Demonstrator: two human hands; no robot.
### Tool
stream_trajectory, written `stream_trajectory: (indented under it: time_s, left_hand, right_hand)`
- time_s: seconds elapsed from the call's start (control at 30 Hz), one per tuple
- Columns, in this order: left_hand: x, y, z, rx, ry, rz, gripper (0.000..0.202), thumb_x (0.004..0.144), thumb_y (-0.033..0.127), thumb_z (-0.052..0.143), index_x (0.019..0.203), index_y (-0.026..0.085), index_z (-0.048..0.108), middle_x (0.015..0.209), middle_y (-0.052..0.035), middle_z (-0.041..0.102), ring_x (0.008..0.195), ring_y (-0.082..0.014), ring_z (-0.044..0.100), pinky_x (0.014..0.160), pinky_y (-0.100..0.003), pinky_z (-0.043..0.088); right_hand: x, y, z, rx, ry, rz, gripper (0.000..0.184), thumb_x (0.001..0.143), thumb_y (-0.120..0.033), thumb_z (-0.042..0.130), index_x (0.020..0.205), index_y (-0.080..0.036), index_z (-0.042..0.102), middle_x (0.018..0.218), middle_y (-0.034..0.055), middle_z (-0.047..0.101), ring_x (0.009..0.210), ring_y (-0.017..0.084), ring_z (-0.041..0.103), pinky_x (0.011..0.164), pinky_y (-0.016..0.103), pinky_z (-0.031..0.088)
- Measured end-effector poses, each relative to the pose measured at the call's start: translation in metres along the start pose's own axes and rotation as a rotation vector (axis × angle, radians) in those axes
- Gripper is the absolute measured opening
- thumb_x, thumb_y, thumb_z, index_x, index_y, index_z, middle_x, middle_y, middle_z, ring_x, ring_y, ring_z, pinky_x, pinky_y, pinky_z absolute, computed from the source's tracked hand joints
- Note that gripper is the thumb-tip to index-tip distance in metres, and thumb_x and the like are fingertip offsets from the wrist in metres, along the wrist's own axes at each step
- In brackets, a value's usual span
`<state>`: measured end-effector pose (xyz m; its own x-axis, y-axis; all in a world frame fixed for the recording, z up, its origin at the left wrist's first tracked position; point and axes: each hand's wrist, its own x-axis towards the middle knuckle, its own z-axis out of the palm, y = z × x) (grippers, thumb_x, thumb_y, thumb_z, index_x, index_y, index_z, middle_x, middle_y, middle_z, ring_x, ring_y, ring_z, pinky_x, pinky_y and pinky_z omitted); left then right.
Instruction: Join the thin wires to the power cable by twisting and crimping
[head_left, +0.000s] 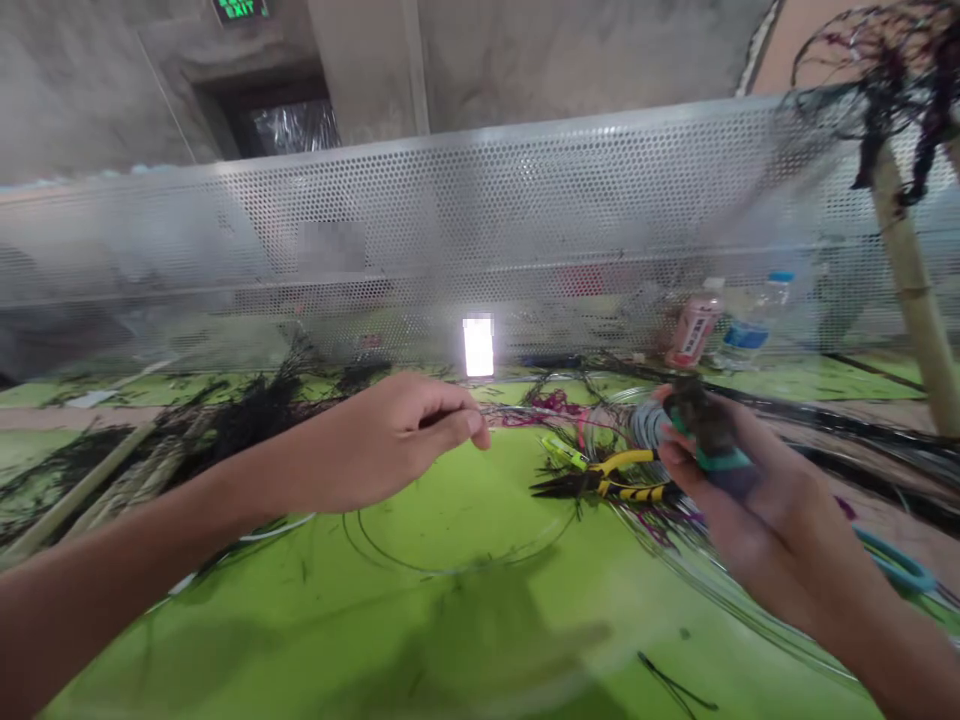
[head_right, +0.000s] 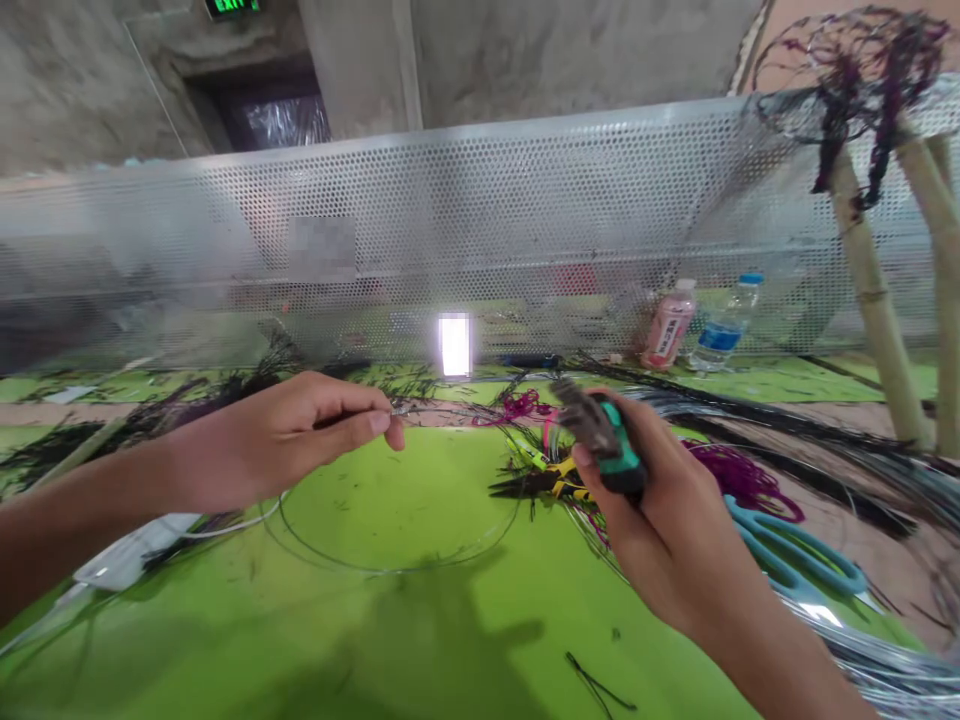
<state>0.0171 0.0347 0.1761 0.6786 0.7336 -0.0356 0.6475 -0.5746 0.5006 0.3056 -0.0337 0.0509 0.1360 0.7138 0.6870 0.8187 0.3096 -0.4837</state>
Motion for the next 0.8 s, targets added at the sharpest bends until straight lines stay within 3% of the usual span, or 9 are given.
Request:
stream_trajectory:
  time_s: [0.13,0.3,0.5,0.7,0.8]
  left_hand:
    - [-0.009,0.004,0.011,-0.169,0.009,-0.087,0.049,0.100,0.061,0.041,0.102,0.021,0.070,0.059,0.0056,0.028,0.047,-0.0088,0.027,0.043,-0.021,0.020]
    - [-0.016,0.007,0.022,-0.265,0.018,-0.153,0.050,0.098,0.065,0.043,0.101,0.023,0.070,0.060,0.0049,0.032,0.048,-0.0089,0.027,0.042,-0.022,0.018]
    - [-0.020,0.015,0.023,-0.458,-0.080,-0.160,0.043,0.100,0.053,0.043,0.097,0.023,0.073,0.064,0.0031,0.035,0.054,-0.0112,0.034,0.047,-0.023,0.030]
    - [-0.022,0.021,0.022,-0.468,-0.120,-0.147,0.037,0.100,0.045,0.043,0.097,0.023,0.073,0.065,0.0027,0.036,0.055,-0.0116,0.034,0.047,-0.024,0.029]
    - [-0.024,0.022,0.022,-0.459,-0.131,-0.148,0.038,0.100,0.048,0.043,0.099,0.024,0.073,0.065,0.0025,0.036,0.056,-0.0121,0.034,0.047,-0.025,0.029]
  right_hand:
    - [0.004,-0.002,-0.006,-0.311,0.076,-0.344,0.066,0.086,-0.019,0.053,0.150,-0.012,0.037,0.145,0.0222,0.050,0.142,0.039,0.043,0.115,0.058,0.041]
    - [0.013,-0.024,-0.012,-0.516,0.081,-0.555,0.068,0.083,-0.013,0.045,0.148,0.004,0.036,0.136,0.0313,0.051,0.142,0.047,0.039,0.114,0.065,0.041]
    - [0.019,-0.042,-0.018,-0.691,0.088,-0.679,0.070,0.078,-0.009,0.045,0.145,0.010,0.036,0.126,0.0326,0.054,0.131,0.051,0.048,0.105,0.065,0.049]
    - [0.020,-0.038,-0.023,-0.698,0.053,-0.658,0.061,0.076,-0.009,0.044,0.133,0.009,0.049,0.118,0.0301,0.060,0.113,0.047,0.059,0.092,0.063,0.057]
    - [0.020,-0.038,-0.022,-0.713,0.040,-0.662,0.059,0.074,-0.009,0.045,0.129,0.009,0.053,0.116,0.0294,0.061,0.111,0.046,0.059,0.089,0.061,0.059]
